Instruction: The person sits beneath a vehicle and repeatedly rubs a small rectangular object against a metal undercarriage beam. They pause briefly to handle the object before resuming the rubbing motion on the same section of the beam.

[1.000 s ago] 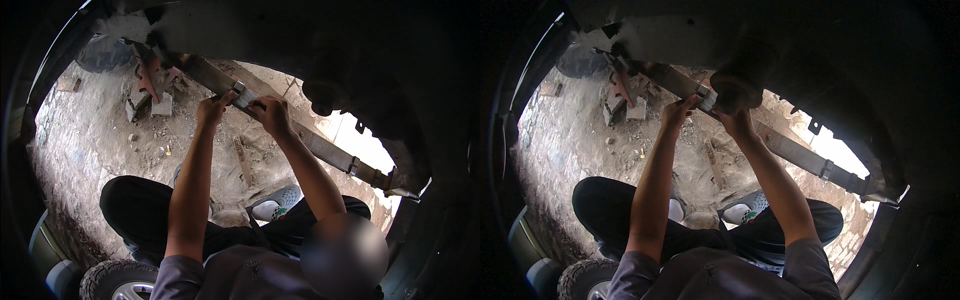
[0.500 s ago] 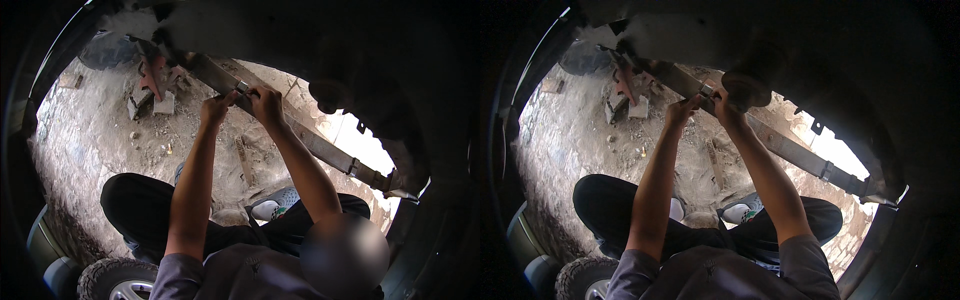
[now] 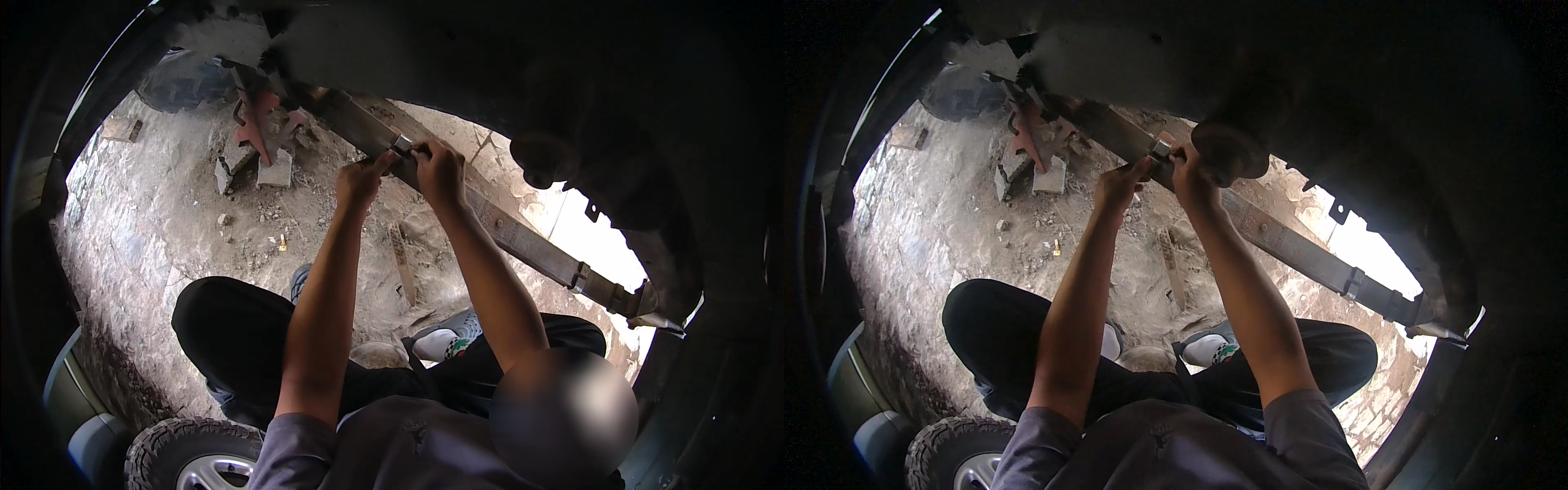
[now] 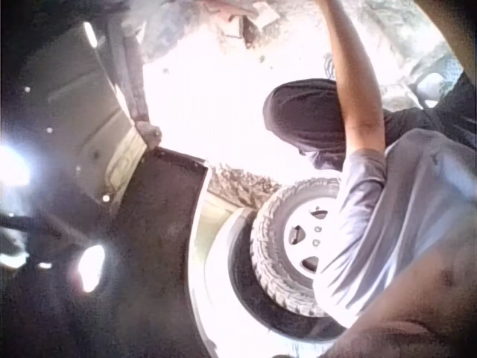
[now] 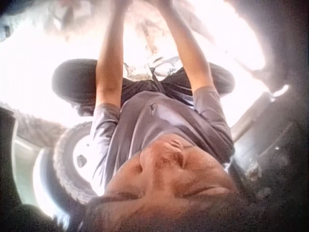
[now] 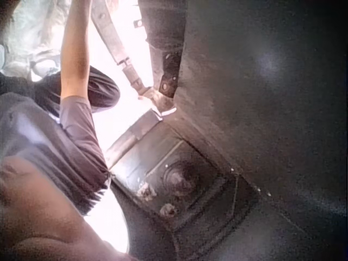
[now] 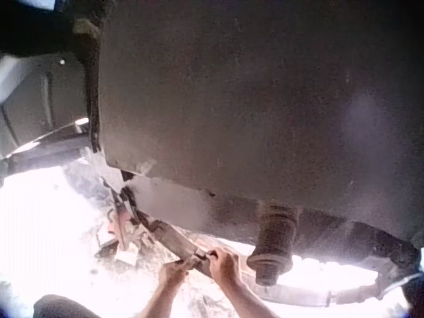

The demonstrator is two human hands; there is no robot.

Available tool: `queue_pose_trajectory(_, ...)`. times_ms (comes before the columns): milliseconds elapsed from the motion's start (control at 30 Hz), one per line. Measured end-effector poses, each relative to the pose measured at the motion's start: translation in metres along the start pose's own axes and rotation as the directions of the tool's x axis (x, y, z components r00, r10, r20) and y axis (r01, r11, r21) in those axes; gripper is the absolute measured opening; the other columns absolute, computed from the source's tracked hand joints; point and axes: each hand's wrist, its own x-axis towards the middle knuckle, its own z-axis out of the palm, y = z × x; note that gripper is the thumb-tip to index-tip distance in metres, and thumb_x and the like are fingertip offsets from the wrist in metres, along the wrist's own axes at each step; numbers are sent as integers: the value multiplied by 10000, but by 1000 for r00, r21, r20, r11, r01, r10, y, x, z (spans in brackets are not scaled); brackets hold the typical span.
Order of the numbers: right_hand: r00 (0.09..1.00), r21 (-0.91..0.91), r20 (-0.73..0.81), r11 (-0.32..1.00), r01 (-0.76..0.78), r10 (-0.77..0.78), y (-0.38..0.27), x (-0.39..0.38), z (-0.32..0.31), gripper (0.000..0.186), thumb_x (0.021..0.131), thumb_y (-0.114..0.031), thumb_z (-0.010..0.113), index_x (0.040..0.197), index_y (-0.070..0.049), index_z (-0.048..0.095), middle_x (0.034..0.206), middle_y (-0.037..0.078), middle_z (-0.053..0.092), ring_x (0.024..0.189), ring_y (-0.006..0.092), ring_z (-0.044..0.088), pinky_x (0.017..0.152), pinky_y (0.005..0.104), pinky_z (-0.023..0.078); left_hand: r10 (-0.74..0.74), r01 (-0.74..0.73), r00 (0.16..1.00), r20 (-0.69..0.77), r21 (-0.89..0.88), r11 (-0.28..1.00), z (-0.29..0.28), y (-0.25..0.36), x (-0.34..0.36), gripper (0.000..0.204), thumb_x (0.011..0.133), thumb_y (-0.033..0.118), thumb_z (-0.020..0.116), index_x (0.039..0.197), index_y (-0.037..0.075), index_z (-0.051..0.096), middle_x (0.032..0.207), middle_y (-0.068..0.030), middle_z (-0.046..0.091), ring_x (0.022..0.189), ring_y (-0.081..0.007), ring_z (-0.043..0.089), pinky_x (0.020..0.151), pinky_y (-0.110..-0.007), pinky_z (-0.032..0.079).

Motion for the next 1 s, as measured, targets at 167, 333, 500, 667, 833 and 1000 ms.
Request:
queue_pose_trajectory(167,999,-79,24,996,48,-46,-2,-20,2,130,879,-106,765,988,-35,767,922,177,749,885,371,736,830,436,567,93,-99,994,-57,-136,986,1,-9,3,590,815,620,824,855,31,826,723,-91,741,689,-218,707,685,-373,523)
queue_pose_trajectory(333,998,-15,-41,999,37,-38,2,1,6,112,885,-91,756,976,-25,761,928,177,755,881,372,738,828,438,566,65,-69,995,-78,-51,996,5,-10,7,599,812,620,827,844,22,822,723,-95,741,676,-201,703,672,-362,520)
queue_pose_trajectory(500,998,-103,3,992,70,-70,7,-22,3,113,886,-95,759,975,-24,763,935,188,754,881,383,736,822,450,564,11,-11,1000,-8,-23,1000,0,-1,-2,635,855,615,806,1080,21,814,969,-79,808,780,-150,738,757,-296,552)
queue_pose_trajectory(667,997,-105,-56,994,39,-45,0,3,10,116,885,-97,759,981,-33,769,937,195,752,890,388,734,834,463,562,24,-24,1000,-15,25,999,-2,-6,7,634,856,617,802,1083,25,814,971,-69,804,784,-143,727,740,-296,542)
queue_pose_trajectory(833,999,-33,-42,999,-17,16,6,2,5,131,884,-105,763,997,-39,775,951,178,762,912,367,745,850,427,565,3,-3,1000,21,17,1000,-2,-1,6,673,830,656,807,1074,28,814,944,-61,796,784,-141,720,710,-297,517)
queue_pose_trajectory(1000,998,-28,-48,999,42,-43,-6,-51,-29,125,894,-134,787,1007,-84,774,985,124,758,918,290,738,837,404,561,2,-6,998,60,54,999,-16,11,-3,732,795,735,792,1038,45,819,881,-55,780,727,-141,690,656,-308,483)
